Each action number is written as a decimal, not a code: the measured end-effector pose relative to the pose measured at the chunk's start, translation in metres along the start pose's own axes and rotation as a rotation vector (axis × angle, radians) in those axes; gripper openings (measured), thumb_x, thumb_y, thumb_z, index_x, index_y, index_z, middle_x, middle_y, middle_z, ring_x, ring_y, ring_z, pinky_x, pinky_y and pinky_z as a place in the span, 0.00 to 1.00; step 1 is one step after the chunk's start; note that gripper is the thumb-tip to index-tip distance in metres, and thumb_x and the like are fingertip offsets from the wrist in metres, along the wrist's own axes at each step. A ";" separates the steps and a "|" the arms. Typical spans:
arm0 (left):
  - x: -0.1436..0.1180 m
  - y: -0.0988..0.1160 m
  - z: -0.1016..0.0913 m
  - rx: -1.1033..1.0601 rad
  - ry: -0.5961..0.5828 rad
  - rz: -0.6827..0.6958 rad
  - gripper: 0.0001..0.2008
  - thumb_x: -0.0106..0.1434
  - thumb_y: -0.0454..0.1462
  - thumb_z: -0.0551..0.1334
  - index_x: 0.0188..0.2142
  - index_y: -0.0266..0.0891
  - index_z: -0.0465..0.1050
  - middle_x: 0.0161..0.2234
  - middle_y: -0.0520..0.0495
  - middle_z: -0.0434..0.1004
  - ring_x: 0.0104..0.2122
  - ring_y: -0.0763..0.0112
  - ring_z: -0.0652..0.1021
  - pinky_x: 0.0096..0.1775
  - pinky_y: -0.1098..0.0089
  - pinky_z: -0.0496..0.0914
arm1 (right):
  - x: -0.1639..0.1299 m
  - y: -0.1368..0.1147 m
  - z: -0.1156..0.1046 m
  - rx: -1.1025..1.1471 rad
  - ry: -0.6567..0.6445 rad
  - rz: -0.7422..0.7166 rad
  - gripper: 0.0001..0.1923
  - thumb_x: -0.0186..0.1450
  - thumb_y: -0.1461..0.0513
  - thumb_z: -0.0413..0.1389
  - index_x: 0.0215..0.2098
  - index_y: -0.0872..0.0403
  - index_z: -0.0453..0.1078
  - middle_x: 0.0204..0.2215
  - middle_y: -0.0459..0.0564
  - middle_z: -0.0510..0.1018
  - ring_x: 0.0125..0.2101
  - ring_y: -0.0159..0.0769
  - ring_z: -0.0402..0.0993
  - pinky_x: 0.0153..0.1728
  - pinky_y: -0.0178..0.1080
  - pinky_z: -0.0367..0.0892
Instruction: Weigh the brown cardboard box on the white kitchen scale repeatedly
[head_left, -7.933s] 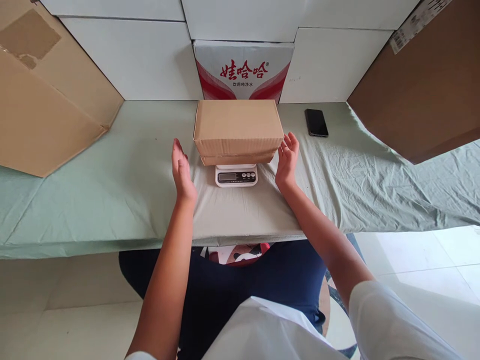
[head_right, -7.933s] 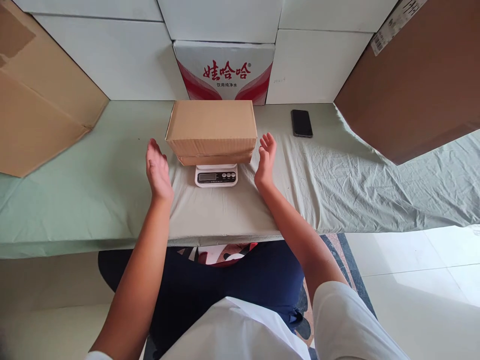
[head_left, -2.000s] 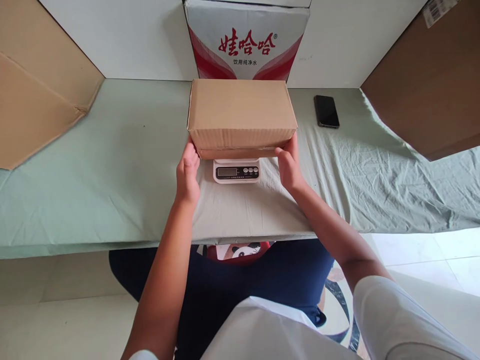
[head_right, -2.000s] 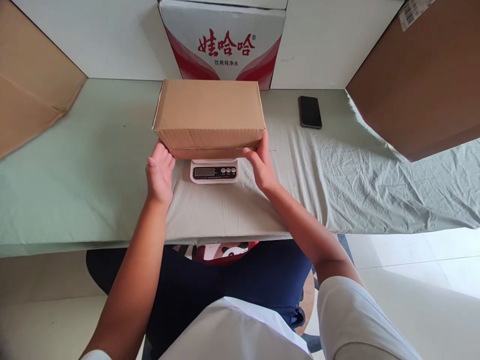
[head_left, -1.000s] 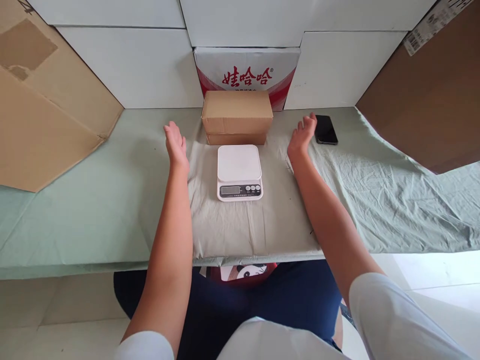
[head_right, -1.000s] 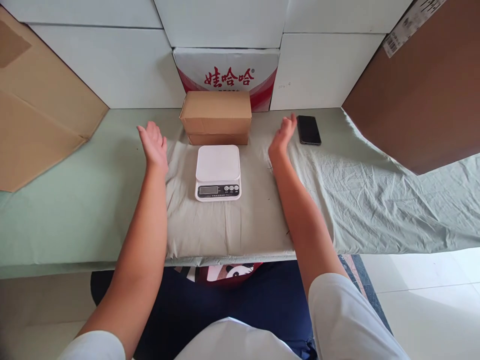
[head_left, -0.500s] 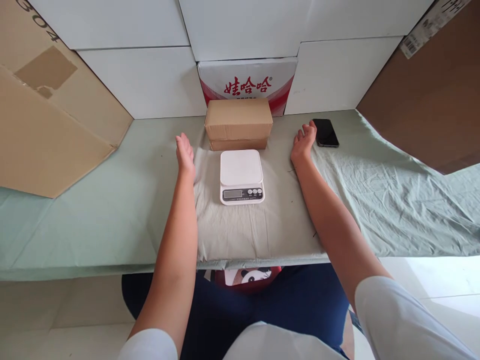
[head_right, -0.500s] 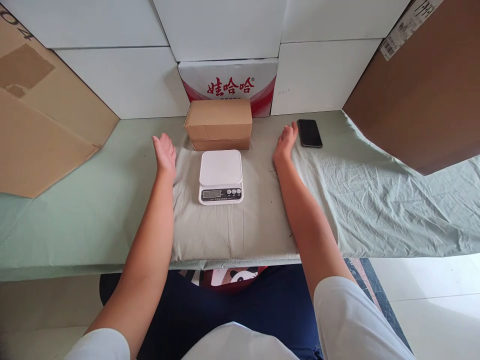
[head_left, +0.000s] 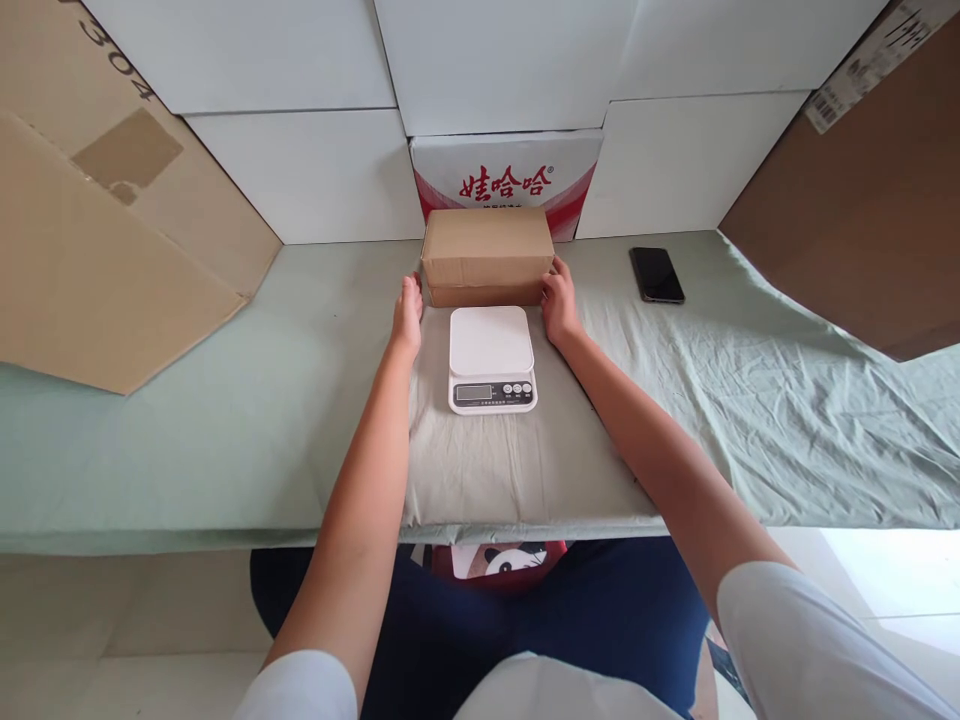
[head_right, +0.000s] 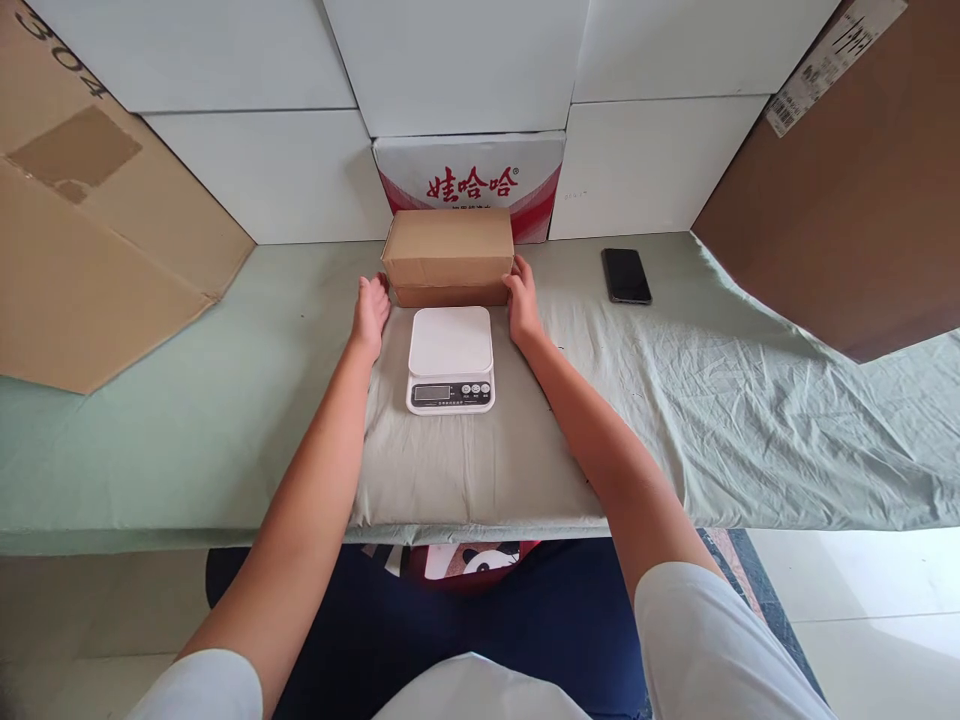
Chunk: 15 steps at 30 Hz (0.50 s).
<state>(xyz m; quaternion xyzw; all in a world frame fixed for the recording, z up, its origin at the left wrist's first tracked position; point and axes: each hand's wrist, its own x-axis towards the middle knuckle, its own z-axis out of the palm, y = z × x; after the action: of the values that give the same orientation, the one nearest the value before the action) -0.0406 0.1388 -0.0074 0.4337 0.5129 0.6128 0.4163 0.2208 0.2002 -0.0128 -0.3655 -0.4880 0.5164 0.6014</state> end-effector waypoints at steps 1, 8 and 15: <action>0.000 -0.001 0.002 0.002 -0.026 0.023 0.45 0.67 0.66 0.46 0.71 0.41 0.61 0.76 0.40 0.53 0.75 0.58 0.55 0.74 0.56 0.50 | -0.003 0.000 0.003 -0.028 -0.044 -0.035 0.31 0.58 0.46 0.53 0.59 0.42 0.61 0.63 0.45 0.72 0.68 0.41 0.64 0.73 0.56 0.56; -0.005 0.001 0.007 0.003 -0.098 0.107 0.47 0.61 0.71 0.50 0.64 0.41 0.71 0.72 0.40 0.63 0.75 0.52 0.57 0.74 0.55 0.52 | -0.017 -0.014 0.010 -0.183 -0.121 -0.101 0.30 0.58 0.51 0.55 0.58 0.44 0.66 0.63 0.44 0.73 0.66 0.47 0.63 0.75 0.55 0.54; -0.010 0.008 0.008 -0.012 -0.079 0.150 0.44 0.60 0.69 0.56 0.63 0.43 0.71 0.70 0.39 0.67 0.73 0.52 0.62 0.73 0.56 0.55 | -0.031 -0.041 0.018 -0.219 -0.180 -0.169 0.39 0.55 0.53 0.57 0.65 0.42 0.58 0.71 0.43 0.62 0.73 0.47 0.52 0.77 0.53 0.46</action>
<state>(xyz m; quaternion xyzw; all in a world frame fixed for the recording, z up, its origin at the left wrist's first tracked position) -0.0312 0.1302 0.0004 0.4923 0.4585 0.6278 0.3915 0.2145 0.1608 0.0244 -0.3385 -0.6223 0.4384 0.5531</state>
